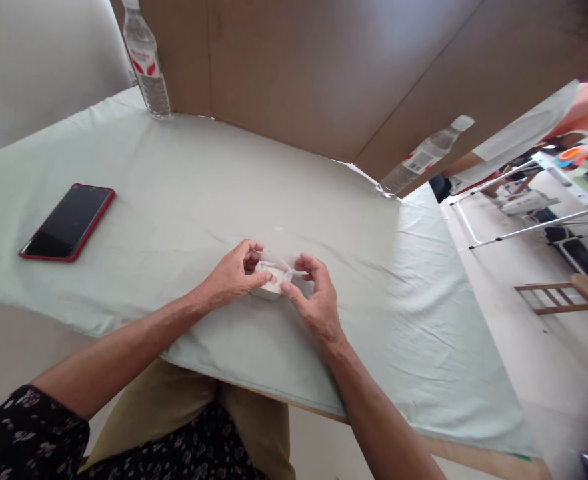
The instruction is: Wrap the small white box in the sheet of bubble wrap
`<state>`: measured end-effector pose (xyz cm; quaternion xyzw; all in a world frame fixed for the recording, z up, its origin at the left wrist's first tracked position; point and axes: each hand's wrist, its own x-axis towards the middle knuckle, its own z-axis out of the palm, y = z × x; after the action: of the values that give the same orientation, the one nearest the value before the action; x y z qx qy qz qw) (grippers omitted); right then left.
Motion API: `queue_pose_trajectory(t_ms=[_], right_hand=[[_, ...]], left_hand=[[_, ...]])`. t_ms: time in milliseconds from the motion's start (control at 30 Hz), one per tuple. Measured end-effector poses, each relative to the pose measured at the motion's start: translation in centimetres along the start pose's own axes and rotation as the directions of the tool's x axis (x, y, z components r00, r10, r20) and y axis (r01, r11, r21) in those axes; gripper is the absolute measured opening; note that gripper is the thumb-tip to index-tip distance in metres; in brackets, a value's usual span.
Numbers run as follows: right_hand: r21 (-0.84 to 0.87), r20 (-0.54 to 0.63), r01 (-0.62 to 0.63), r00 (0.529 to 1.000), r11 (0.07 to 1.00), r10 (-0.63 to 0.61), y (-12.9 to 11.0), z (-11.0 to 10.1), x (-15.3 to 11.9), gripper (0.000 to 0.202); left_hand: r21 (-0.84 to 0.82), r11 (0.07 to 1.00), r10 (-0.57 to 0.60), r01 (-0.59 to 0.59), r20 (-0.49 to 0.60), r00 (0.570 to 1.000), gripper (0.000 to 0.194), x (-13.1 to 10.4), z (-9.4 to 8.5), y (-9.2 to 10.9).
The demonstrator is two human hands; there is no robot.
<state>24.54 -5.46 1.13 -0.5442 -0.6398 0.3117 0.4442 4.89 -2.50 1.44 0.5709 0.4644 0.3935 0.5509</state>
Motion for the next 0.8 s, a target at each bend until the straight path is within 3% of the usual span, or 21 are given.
queue_pose_trajectory(t_ms=[67, 133, 200, 333, 533, 700, 800], right_hand=[[-0.139, -0.058, 0.064, 0.996, 0.988, -0.073, -0.1, -0.4, -0.4, 0.051], [-0.204, -0.013, 0.107, 0.994, 0.973, -0.112, -0.2, -0.6, -0.6, 0.043], [-0.217, 0.063, 0.149, 0.988, 0.965, -0.139, -0.3, -0.4, -0.6, 0.038], [-0.218, 0.145, 0.208, 0.973, 0.954, -0.179, -0.4, 0.2, -0.5, 0.033], [-0.196, 0.327, 0.261, 0.926, 0.945, -0.188, -0.6, -0.2, 0.3, 0.031], [-0.150, 0.466, 0.275, 0.867, 0.950, -0.177, -0.6, -0.8, 1.4, 0.036], [-0.139, 0.442, 0.212, 0.888, 0.967, -0.131, -0.7, -0.7, 1.4, 0.034]], left_hand=[[0.150, 0.989, 0.027, -0.013, -0.090, 0.996, 0.047, -0.2, -0.1, -0.2], [0.300, 0.954, 0.073, -0.029, -0.138, 0.988, 0.039, -0.4, -0.2, -0.2], [0.360, 0.930, 0.118, -0.072, -0.109, 0.987, 0.029, -0.7, -0.2, -0.1], [0.278, 0.946, 0.174, -0.167, 0.000, 0.985, 0.021, -0.7, -0.3, 0.1], [0.203, 0.957, 0.178, -0.206, 0.144, 0.973, 0.016, -0.3, -1.0, 0.3], [0.207, 0.946, 0.218, -0.249, 0.163, 0.962, 0.014, -0.4, -1.0, 0.1], [0.178, 0.947, 0.242, -0.268, 0.157, 0.958, 0.013, -0.6, -0.6, 0.1]])
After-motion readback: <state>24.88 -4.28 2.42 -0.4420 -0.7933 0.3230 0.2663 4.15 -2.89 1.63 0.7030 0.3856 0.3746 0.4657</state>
